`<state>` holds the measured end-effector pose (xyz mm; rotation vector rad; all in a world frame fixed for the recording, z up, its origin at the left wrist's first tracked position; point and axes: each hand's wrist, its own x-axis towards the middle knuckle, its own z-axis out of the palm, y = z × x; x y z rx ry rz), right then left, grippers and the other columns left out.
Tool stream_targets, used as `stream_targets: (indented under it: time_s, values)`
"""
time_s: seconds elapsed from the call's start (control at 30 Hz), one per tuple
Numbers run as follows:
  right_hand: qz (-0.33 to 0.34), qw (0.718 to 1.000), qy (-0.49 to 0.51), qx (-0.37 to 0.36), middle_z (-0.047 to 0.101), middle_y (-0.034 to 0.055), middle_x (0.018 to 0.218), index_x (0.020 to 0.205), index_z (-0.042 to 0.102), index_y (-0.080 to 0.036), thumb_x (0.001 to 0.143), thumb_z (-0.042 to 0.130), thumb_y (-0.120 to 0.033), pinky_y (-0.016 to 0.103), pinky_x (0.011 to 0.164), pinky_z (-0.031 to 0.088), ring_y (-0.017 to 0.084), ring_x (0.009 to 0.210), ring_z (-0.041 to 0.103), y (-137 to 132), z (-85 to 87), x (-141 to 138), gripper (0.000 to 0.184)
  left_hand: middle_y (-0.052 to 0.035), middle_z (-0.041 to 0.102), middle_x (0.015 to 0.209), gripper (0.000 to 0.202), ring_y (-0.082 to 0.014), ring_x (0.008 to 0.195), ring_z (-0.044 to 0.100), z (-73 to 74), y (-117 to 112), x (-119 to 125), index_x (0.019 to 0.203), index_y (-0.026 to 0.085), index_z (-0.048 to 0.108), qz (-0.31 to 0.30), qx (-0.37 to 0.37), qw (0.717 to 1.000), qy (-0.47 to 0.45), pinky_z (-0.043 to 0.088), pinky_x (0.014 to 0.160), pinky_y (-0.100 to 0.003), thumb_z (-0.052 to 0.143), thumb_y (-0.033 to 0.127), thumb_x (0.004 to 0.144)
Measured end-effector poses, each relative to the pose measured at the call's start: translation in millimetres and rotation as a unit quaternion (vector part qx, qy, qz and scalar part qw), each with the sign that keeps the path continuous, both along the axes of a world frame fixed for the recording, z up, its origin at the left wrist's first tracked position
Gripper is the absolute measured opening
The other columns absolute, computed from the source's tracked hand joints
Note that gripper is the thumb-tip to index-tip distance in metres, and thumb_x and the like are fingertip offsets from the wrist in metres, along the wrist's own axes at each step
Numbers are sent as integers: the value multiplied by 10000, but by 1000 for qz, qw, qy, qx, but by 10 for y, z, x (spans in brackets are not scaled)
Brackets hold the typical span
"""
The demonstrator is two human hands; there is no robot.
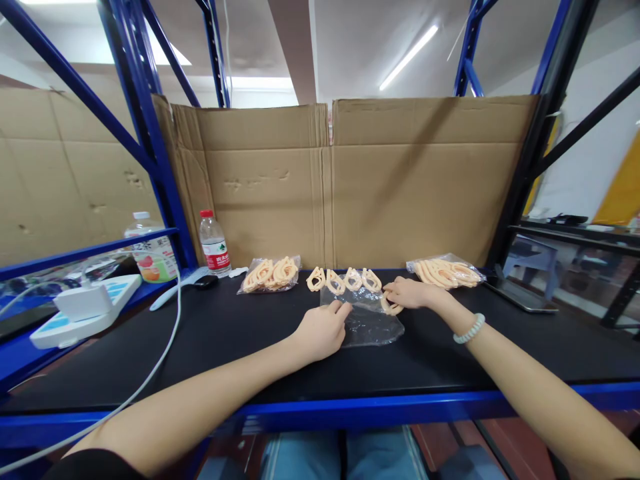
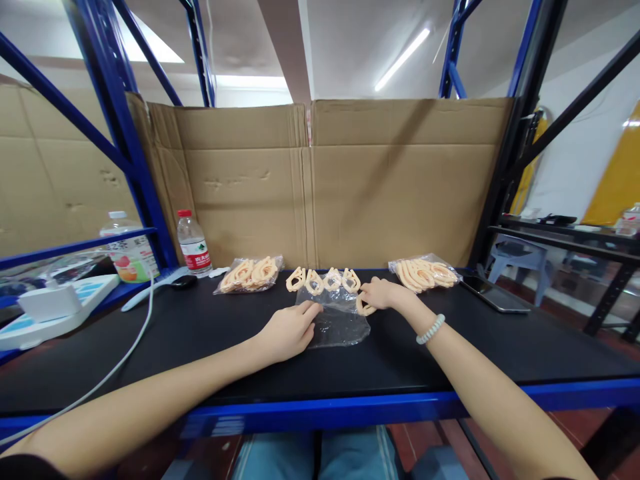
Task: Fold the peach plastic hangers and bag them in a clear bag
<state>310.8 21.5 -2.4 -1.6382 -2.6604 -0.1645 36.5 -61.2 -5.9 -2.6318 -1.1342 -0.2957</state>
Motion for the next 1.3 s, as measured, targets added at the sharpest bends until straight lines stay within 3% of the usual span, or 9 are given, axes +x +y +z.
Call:
stream_targets:
  time_s: [0.13,0.27,0.53,0.63,0.73,0.93,1.1,1.2,1.3]
  values:
    - [19,998,56,-7,518,159,1311,1296,530,-141,869,382,-204,454,1030,345,297,1252,439,-173,20,48,456,-79,591,1046,291,-222,876,630,-7,7,-9,1143,185,447,-6,4,1000,2,512,709,-335,380,181,860]
    - [52,986,147,-54,537,151,1280,1291,522,-116,892,356,-241,390,1046,359,239,1184,508,-324,-61,144,450,-81,592,1037,275,-224,880,629,7,-2,-6,1125,178,458,-10,-2,1000,6,513,720,-341,380,180,861]
    - [-24,992,122,39,592,160,1144,1223,586,-146,936,328,-394,427,942,433,273,1065,562,-789,-150,183,459,-87,601,1011,256,-238,894,628,-4,-17,1,1093,163,487,-15,8,1000,8,516,734,-352,373,183,864]
    - [-6,990,139,32,509,147,1311,1305,520,-185,932,346,-447,447,994,400,287,1212,474,-977,-137,214,488,-89,603,1009,251,-242,900,628,-2,-22,3,1084,160,492,-16,8,1000,6,518,736,-355,370,185,866]
    - [53,985,163,4,440,95,1402,1371,443,-239,935,375,-372,431,1060,351,251,1293,400,-1146,-121,261,461,-85,606,996,246,-243,903,631,8,-30,8,1078,158,497,-15,3,1000,8,519,742,-360,369,189,871]
    - [58,976,195,77,624,104,1119,1250,569,-222,944,329,-230,378,912,494,214,1019,588,-1364,-205,224,389,-85,605,1007,252,-239,925,629,-4,-23,5,1100,169,487,-13,3,1000,5,518,757,-357,376,191,875]
    - [78,955,219,183,607,118,1117,1148,630,-199,945,361,-239,301,784,547,183,891,640,-1505,-325,134,340,-88,605,1000,256,-245,915,627,-1,-24,4,1098,160,493,-15,1,1000,6,518,752,-364,374,192,874]
    - [94,946,237,202,620,101,1055,1077,647,-200,943,381,-221,254,722,552,153,809,653,-1601,-340,84,299,-93,604,1003,262,-245,919,623,3,-25,6,1104,160,493,-14,-1,1000,4,514,757,-364,366,191,877]
    - [102,934,259,222,643,83,982,1000,663,-202,936,413,-209,253,743,554,162,850,657,-1696,-351,38,259,-97,601,1006,260,-243,925,619,5,-23,8,1103,160,492,-16,-1,1000,3,508,767,-361,362,193,880]
